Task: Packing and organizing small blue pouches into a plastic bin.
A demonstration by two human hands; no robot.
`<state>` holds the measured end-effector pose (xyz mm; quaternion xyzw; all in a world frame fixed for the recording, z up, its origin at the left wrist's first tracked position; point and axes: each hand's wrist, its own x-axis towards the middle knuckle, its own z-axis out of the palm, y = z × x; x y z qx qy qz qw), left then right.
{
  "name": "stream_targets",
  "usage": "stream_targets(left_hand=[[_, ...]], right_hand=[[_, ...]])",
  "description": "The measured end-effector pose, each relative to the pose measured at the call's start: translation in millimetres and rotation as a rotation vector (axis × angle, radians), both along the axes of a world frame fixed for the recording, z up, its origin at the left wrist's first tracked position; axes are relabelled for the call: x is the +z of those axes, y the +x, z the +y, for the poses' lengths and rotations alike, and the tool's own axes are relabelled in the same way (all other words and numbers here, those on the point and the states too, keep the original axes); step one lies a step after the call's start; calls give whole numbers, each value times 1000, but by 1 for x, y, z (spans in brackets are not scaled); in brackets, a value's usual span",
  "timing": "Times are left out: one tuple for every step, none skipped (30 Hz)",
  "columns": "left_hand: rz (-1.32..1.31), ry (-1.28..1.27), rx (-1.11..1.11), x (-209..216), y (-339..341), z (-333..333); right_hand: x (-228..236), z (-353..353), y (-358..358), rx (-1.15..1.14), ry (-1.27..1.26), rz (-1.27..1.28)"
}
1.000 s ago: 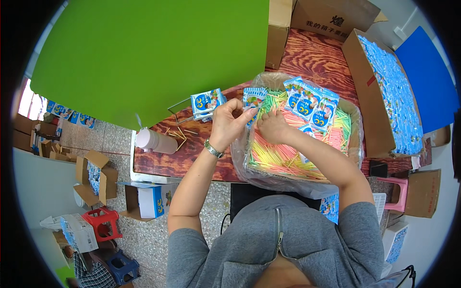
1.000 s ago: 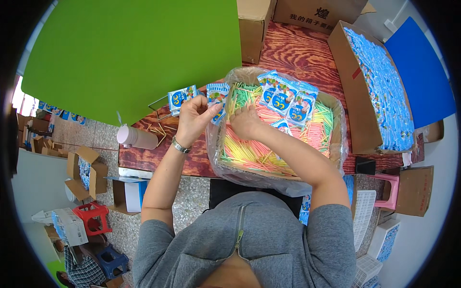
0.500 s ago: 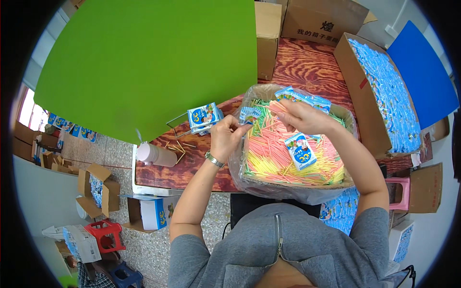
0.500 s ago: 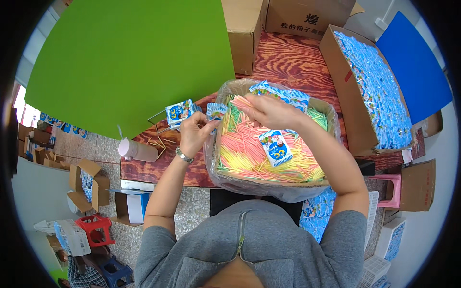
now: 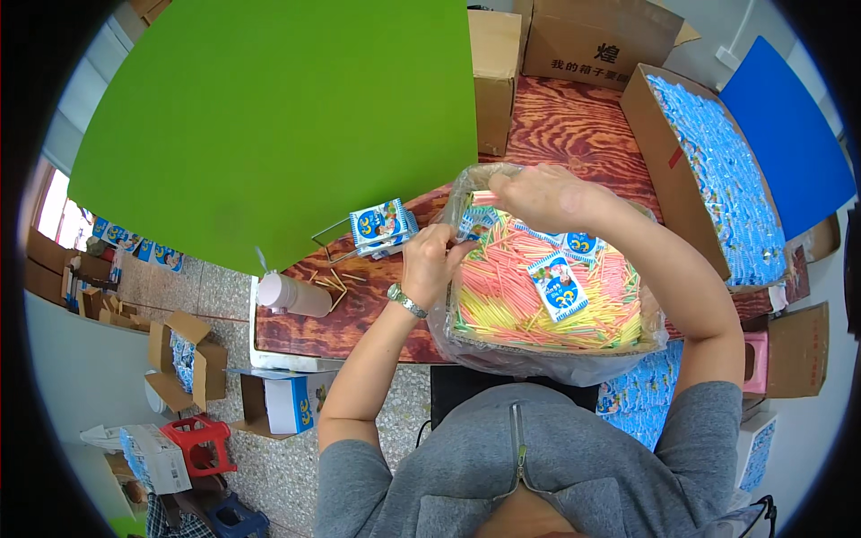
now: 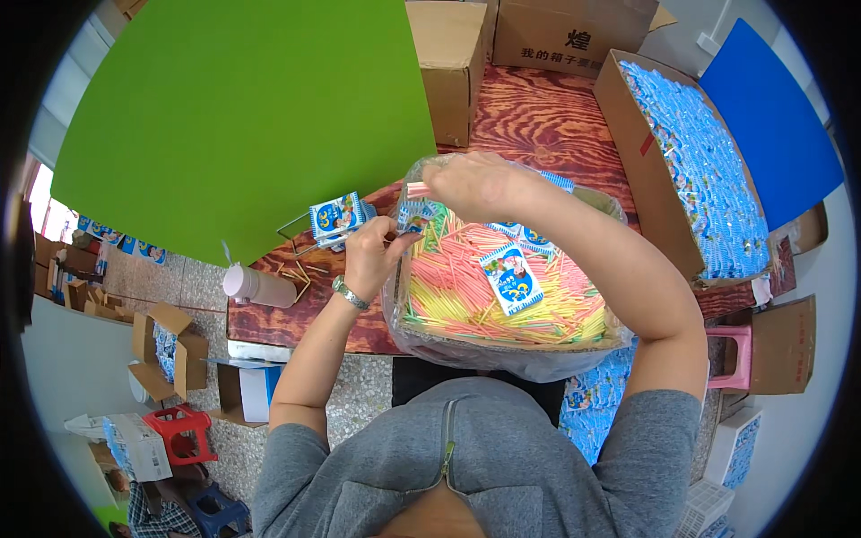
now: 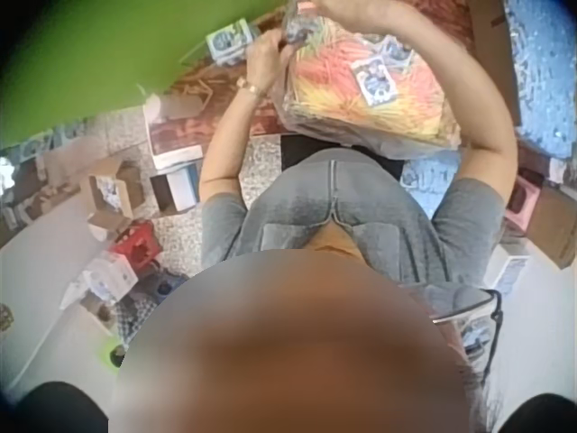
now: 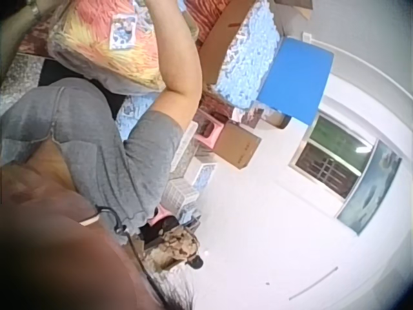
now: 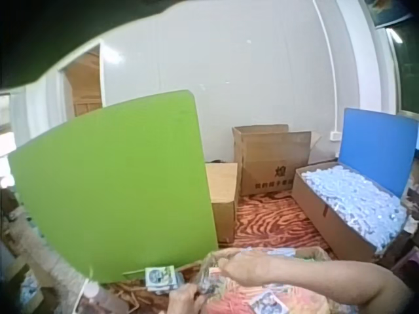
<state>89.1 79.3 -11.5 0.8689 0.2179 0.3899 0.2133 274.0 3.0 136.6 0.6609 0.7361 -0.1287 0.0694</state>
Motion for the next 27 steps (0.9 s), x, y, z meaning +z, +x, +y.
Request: stream_targets(left_hand=[[-1, 1, 0, 0, 1, 0], [2, -18, 11, 1, 2, -1], [5, -36, 21, 2, 2, -2], [5, -35, 21, 3, 2, -2], [5, -46, 25, 3, 3, -3], [5, -57, 28, 4, 3, -3], [4, -57, 27, 3, 3, -3], [4, -15, 15, 1, 4, -1], [5, 25, 2, 0, 5, -1], [6, 26, 0, 1, 5, -1], [-1, 80, -24, 3, 7, 0], [-7, 134, -48, 4, 8, 0], [-7, 134, -51, 4, 10, 0], [-29, 105, -55, 3, 11, 1], [-51, 76, -60, 2, 13, 2], [-52, 73, -67, 4, 14, 1], [-31, -5, -71, 7, 15, 0], [-9, -83, -76, 9, 17, 0], [-47, -131, -120, 7, 21, 0], [-47, -131, -129, 7, 27, 0], [-47, -180, -170, 7, 35, -2], [-44, -230, -203, 7, 41, -2], [24, -264, -244, 4, 46, 0], [24, -265, -249, 2, 54, -1], [-20, -291, -273, 1, 62, -5], [-64, -317, -296, 0, 67, -8], [-63, -320, -300, -3, 68, -9]], right_hand=[[-1, 0, 1, 10, 7, 5], [-1, 0, 1, 21, 14, 10], [-1, -1, 0, 20, 15, 9], [0, -3, -3, 22, -17, -16], [0, -3, -5, 23, -50, -40], [0, -3, -5, 22, -49, -41], [-1, -3, -4, 42, -63, -50], [-1, -3, -4, 62, -77, -59], [0, -2, -5, 60, -76, -59], [1, 0, -8, 76, -83, -80], [2, 1, -9, 92, -89, -100], [-3, 2, -6, 88, -90, -99], [-7, 4, -4, 142, 65, -65], [-10, 5, -1, 194, 219, -32], [-11, 3, 5, 190, 219, -32], [-2, -2, 8, 166, 218, 64], [3, -6, 12, 140, 218, 160], [-4, -10, 18, 133, 215, 158], [-16, -14, 25, 140, 308, 190], [-33, -17, 33, 145, 399, 223], [-58, -19, 42, 182, 573, 260], [-66, -21, 45, 177, 573, 258], [-73, -23, 50, 136, 594, 251], [-79, -28, 56, 96, 614, 244], [-75, -37, 59, 27, 601, 194], [-80, -43, 66, 22, 599, 194], [-88, -50, 77, -40, 595, 198]])
